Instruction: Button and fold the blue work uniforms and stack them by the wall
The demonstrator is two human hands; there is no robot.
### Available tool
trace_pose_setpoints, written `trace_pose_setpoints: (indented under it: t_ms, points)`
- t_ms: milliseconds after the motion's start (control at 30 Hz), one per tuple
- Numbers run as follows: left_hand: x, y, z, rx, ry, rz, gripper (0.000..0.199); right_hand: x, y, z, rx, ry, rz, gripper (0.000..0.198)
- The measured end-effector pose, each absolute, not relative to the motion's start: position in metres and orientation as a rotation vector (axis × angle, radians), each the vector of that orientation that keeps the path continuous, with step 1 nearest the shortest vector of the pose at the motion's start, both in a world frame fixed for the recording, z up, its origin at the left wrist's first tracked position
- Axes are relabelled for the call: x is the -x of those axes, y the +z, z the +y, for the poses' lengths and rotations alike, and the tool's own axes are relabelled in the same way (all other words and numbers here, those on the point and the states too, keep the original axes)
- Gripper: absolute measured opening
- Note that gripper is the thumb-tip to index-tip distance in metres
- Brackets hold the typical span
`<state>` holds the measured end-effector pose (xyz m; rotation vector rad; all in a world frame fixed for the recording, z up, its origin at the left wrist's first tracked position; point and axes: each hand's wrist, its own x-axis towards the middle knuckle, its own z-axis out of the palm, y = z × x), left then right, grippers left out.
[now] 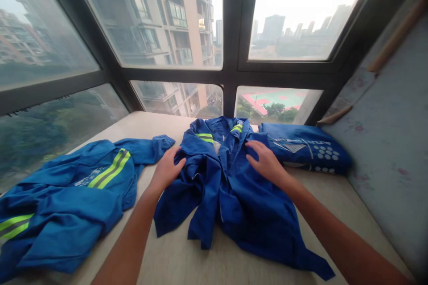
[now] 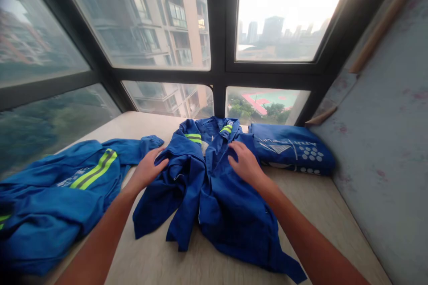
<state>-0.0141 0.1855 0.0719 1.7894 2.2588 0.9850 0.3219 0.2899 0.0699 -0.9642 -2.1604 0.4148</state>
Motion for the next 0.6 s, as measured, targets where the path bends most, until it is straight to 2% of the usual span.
trace_pose_setpoints:
  t_ms: [100, 200, 267, 367, 467, 600]
  points:
    - [0.018, 0.029, 0.113, -1.343, 1.106, 2.322, 0.064, -0.369, 0.03, 0.21, 1.005, 0.477, -2.126, 0.031]
    - [0.01, -0.007, 0.041, -0.851, 1.356, 2.152, 0.075, -0.421, -0.011, 0.149, 1.163, 0.535, -2.004, 0.033]
    - [-0.002, -0.017, 0.009, -0.634, 1.438, 2.019, 0.08, -0.45, -0.035, 0.125, 1.456, 0.617, -1.71, 0.044]
    - [-0.022, -0.016, -0.004, -0.505, 1.461, 1.834, 0.084, -0.47, -0.058, 0.113, 1.653, 0.951, -1.375, 0.066]
    - [-0.041, -0.006, 0.011, -0.518, 1.416, 1.735, 0.071, -0.459, -0.06, 0.116, 1.575, 1.268, -1.333, 0.075]
    - [-0.055, 0.011, 0.034, -0.542, 1.388, 1.786, 0.046, -0.433, -0.027, 0.127, 1.42, 1.343, -1.448, 0.071]
